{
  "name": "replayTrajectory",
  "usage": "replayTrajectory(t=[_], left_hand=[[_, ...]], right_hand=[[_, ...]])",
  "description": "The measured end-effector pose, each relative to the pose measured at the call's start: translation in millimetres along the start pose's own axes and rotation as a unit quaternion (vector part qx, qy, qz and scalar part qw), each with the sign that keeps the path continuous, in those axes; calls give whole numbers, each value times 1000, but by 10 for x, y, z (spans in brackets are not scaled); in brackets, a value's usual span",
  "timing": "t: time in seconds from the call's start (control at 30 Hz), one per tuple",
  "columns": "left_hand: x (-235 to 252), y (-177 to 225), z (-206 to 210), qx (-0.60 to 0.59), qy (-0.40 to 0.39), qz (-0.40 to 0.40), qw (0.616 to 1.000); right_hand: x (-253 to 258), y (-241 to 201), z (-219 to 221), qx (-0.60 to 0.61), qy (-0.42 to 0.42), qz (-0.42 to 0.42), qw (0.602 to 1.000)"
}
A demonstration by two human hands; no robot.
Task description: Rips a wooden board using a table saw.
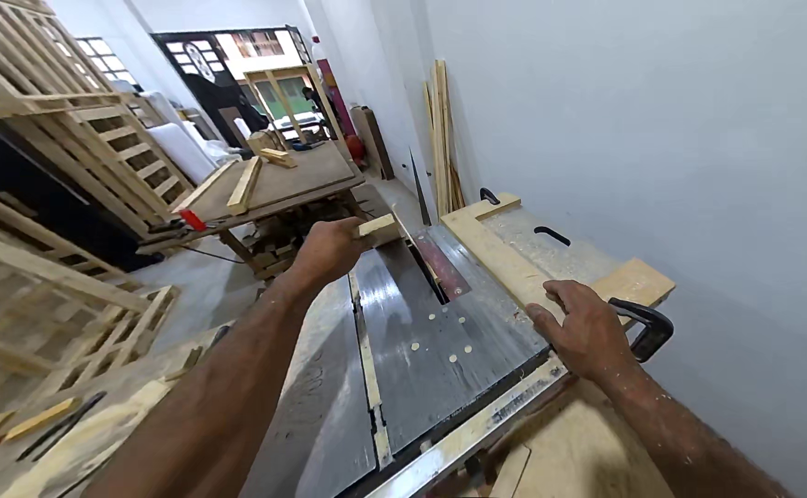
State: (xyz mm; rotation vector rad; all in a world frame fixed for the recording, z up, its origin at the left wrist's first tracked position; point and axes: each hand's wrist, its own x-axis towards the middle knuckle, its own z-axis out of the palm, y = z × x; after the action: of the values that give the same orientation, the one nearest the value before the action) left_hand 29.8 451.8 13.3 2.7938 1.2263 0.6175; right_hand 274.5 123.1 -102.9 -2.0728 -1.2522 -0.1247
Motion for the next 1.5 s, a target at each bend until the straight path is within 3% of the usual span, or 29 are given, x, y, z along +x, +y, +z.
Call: replayTrajectory(t=[0.17,0.33,0.47,0.53,0.63,0.7,0.9,1.17,1.5], left_hand=[[-934,298,-556,28,106,57,992],[-2543,1021,-777,90,192,135,968],[-3900,1823,-668,7,203,194,960],[-4418,2155,-675,-52,208,212,954],[-4914,2538,-851,-115,227,216,943],[-5141,2727,-1003,-143,234,221,936],[-5534,3251,-1271,-172,247,254,919],[-5464,3556,-1226,-266,323,258,871],[-5461,3554,-1188,-319,298,263,860]], right_hand=[[12,-16,-22,4,-9,-20,1000],[-86,27,-65,36,-11,-76,996],[-1069,-249,-410,134,-5,-119,984],[-1894,-430,-737,326,-49,-116,937],[-2934,-650,-1337,578,-116,-141,795],[-3340,-765,-1779,589,-100,-185,781],[-3785,-944,-2676,471,65,-181,861],[-3916,-1010,-2902,456,113,-153,869],[-3894,-1006,-2853,479,114,-141,859]])
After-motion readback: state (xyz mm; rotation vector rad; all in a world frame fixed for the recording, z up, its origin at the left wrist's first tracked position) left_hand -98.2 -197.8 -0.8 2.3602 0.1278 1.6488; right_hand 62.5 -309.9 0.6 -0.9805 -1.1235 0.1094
